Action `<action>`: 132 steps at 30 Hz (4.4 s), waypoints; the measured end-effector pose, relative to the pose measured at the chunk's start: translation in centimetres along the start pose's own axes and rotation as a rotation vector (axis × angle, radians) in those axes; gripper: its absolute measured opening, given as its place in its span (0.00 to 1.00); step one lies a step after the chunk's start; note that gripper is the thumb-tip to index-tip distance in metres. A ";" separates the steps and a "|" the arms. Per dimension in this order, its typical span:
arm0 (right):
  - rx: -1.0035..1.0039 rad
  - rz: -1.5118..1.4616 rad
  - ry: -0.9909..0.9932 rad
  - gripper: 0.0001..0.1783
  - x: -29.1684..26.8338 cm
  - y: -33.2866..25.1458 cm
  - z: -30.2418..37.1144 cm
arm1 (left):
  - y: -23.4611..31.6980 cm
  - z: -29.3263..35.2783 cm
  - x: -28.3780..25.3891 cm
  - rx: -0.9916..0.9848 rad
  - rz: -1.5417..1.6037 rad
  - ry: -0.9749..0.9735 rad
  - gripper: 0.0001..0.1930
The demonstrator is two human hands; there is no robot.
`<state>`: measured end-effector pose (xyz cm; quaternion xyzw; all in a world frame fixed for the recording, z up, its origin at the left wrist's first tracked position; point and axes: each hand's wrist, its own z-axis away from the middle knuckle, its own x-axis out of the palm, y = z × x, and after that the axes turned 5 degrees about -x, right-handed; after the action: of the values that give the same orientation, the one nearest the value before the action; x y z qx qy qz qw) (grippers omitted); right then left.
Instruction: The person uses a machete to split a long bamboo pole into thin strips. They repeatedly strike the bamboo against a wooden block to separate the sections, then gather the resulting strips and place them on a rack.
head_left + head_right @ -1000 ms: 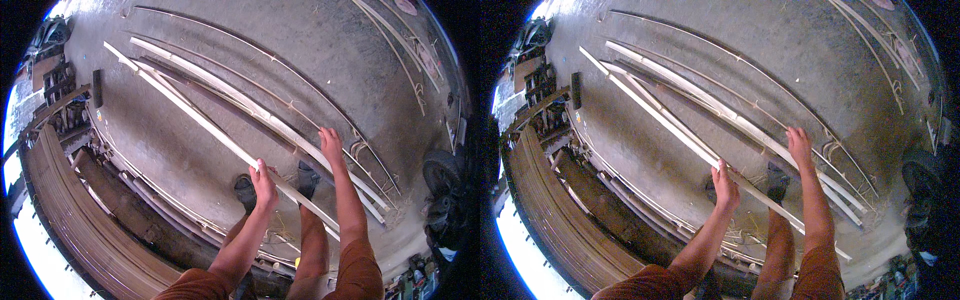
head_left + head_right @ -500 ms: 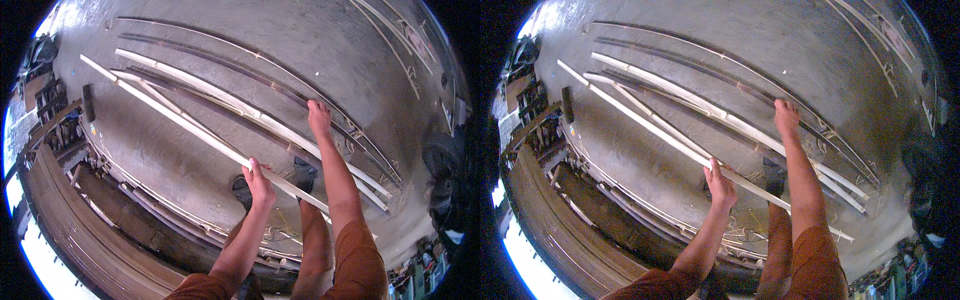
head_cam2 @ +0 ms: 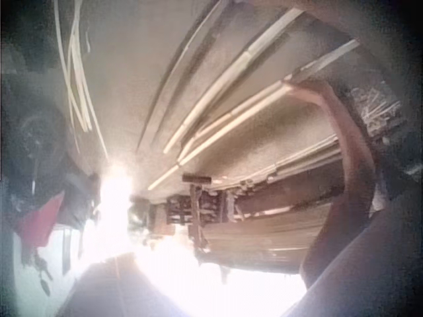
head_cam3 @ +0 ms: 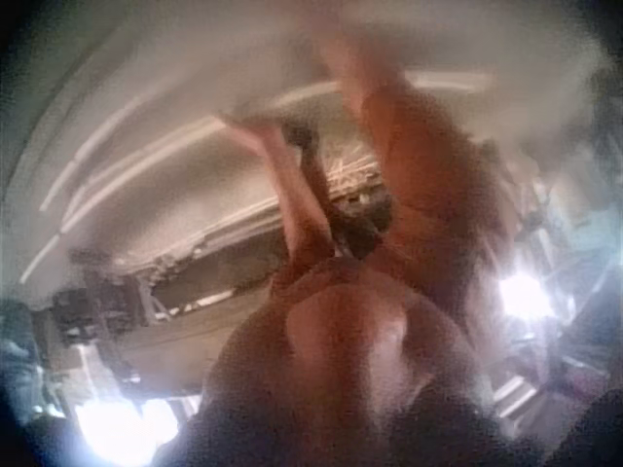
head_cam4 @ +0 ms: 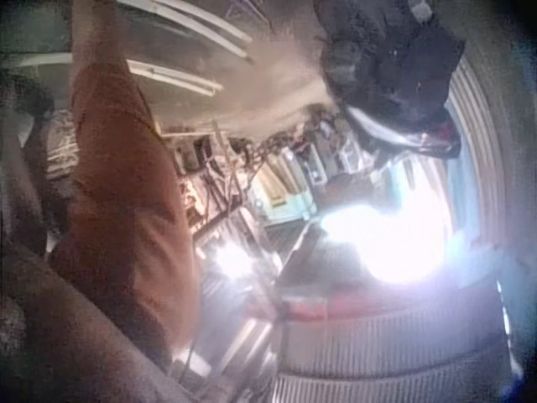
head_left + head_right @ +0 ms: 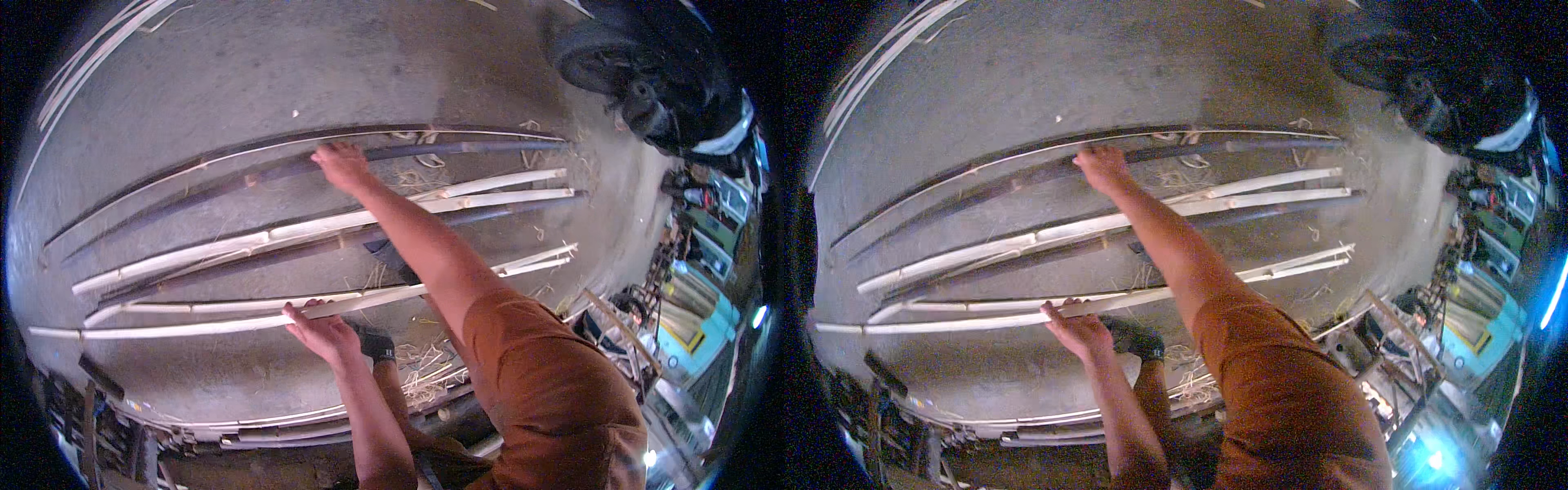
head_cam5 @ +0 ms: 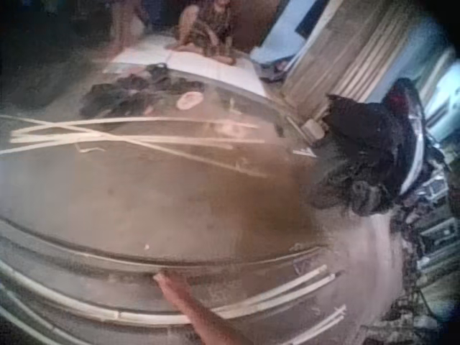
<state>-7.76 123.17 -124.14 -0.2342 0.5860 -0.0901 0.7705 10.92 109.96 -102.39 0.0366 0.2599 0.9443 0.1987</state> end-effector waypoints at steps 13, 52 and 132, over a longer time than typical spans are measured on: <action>-0.070 -0.109 0.146 0.17 -1.7 0.3 1.2 | -0.8 -0.4 0.9 0.050 -0.030 0.036 0.23; -0.242 0.024 -0.621 0.32 -1.9 1.0 11.2 | -10.2 -16.7 2.3 -0.184 0.303 -0.038 0.26; 0.580 0.204 1.398 0.55 -108.3 -0.7 61.5 | -8.9 109.7 31.2 0.792 -0.590 -2.184 0.62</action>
<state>18.30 183.05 -18.05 0.1445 0.9090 -0.2961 0.2553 4.36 181.51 -13.43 0.8164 0.2250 0.1867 0.4980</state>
